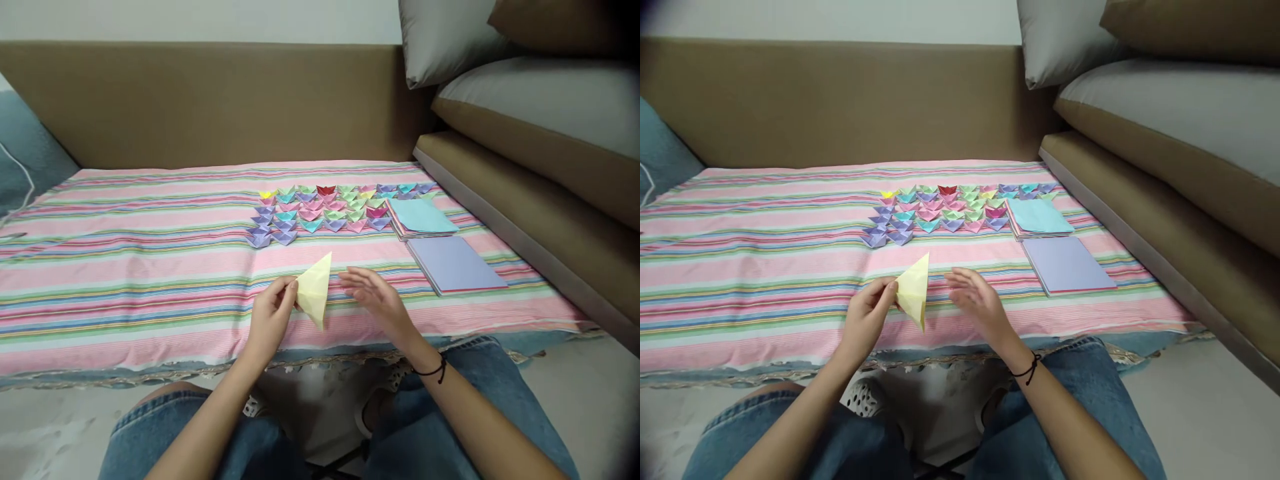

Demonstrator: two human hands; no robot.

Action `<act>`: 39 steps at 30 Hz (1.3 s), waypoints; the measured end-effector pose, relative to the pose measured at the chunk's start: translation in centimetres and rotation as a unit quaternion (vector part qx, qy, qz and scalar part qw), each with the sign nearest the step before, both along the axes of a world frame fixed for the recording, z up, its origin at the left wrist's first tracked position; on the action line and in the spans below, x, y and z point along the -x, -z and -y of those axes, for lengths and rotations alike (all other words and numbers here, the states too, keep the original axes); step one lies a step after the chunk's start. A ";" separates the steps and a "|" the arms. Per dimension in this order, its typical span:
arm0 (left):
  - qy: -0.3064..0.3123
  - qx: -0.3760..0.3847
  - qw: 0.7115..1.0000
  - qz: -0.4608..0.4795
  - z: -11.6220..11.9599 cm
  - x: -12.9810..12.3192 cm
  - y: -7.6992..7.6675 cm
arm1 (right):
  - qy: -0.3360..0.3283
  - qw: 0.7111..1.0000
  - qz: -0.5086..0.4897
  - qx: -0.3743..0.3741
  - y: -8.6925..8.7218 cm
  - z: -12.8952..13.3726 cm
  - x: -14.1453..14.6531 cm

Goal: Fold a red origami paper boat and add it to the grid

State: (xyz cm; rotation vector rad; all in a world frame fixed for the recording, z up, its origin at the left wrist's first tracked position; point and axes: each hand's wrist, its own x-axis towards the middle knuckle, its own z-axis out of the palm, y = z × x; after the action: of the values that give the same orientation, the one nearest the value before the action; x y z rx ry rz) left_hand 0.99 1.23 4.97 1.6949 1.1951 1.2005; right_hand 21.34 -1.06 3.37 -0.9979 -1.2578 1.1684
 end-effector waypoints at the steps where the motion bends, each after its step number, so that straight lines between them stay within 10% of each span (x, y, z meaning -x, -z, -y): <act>1: 0.011 0.027 0.999 0.025 0.0 -0.3 0.0 | -0.030 0.999 -0.028 0.025 0.1 -0.1 0.6; 17: 0.038 0.211 0.932 0.293 0.3 -2.1 1.2 | -0.030 0.979 -0.155 0.129 -0.5 -0.5 3.0; 26: 0.006 0.132 0.980 0.149 0.2 -2.2 1.5 | -0.032 0.971 -0.195 0.131 -0.2 -0.8 3.3; 39: 0.099 0.152 0.974 0.139 0.9 -2.7 0.6 | 0.045 0.986 -0.126 0.098 0.3 -1.1 3.5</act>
State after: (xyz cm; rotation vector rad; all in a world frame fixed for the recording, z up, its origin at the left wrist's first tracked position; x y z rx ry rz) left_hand 3.70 0.30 4.33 1.3337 0.9571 1.0331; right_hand 17.79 0.04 3.09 -1.0030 -0.9029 1.3202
